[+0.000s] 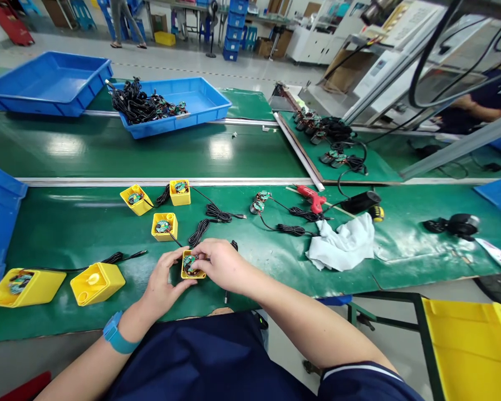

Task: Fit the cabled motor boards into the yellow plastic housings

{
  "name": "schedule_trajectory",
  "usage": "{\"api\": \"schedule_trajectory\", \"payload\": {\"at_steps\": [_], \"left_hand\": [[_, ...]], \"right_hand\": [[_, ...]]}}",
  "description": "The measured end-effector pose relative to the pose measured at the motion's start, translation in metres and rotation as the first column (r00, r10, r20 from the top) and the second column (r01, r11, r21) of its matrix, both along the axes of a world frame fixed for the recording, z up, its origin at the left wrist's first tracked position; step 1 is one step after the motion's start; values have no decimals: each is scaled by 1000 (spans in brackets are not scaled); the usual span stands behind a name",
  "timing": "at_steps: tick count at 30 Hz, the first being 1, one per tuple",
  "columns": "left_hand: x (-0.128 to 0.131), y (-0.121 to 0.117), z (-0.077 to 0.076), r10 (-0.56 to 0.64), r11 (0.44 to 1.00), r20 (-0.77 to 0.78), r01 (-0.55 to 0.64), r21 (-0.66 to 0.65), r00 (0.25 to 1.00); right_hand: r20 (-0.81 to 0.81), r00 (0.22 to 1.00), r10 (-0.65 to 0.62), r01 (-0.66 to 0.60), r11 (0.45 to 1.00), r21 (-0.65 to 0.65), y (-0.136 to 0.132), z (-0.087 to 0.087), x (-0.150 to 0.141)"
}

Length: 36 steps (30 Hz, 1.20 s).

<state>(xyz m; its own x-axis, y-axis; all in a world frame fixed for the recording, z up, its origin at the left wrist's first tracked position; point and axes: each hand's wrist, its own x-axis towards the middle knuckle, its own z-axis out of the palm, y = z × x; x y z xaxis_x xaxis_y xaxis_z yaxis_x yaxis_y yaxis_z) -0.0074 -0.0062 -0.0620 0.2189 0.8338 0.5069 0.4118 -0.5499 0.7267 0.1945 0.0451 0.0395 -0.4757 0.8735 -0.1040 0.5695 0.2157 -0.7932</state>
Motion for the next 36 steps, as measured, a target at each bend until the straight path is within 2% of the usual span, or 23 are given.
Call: {"api": "schedule_trajectory", "payload": {"at_steps": [4, 8, 14, 22, 26, 30, 36], "left_hand": [[-1, 0, 2, -18, 998, -54, 21, 60, 998], [-3, -1, 4, -22, 996, -134, 33, 81, 991], [-4, 1, 9, -19, 993, -218, 44, 110, 976], [-3, -2, 11, -41, 994, -212, 61, 88, 976], [-2, -2, 10, -34, 991, -181, 56, 121, 983], [-3, -2, 7, -29, 985, -226, 67, 160, 974], [-2, -3, 7, 9, 985, -212, 28, 168, 977]], "right_hand": [[120, 993, -24, 7, 989, 145, -13, -9, 2], [175, 985, -1, -53, 953, 299, -28, -18, 3], [250, 968, 13, -118, 905, 409, -34, -23, 4], [265, 964, -1, -109, 911, 397, -40, -22, 5], [281, 960, -4, -120, 899, 422, -40, -21, 4], [321, 947, 7, -155, 886, 437, -39, -20, 3], [387, 922, 12, -179, 899, 399, -39, -20, -3]]}}
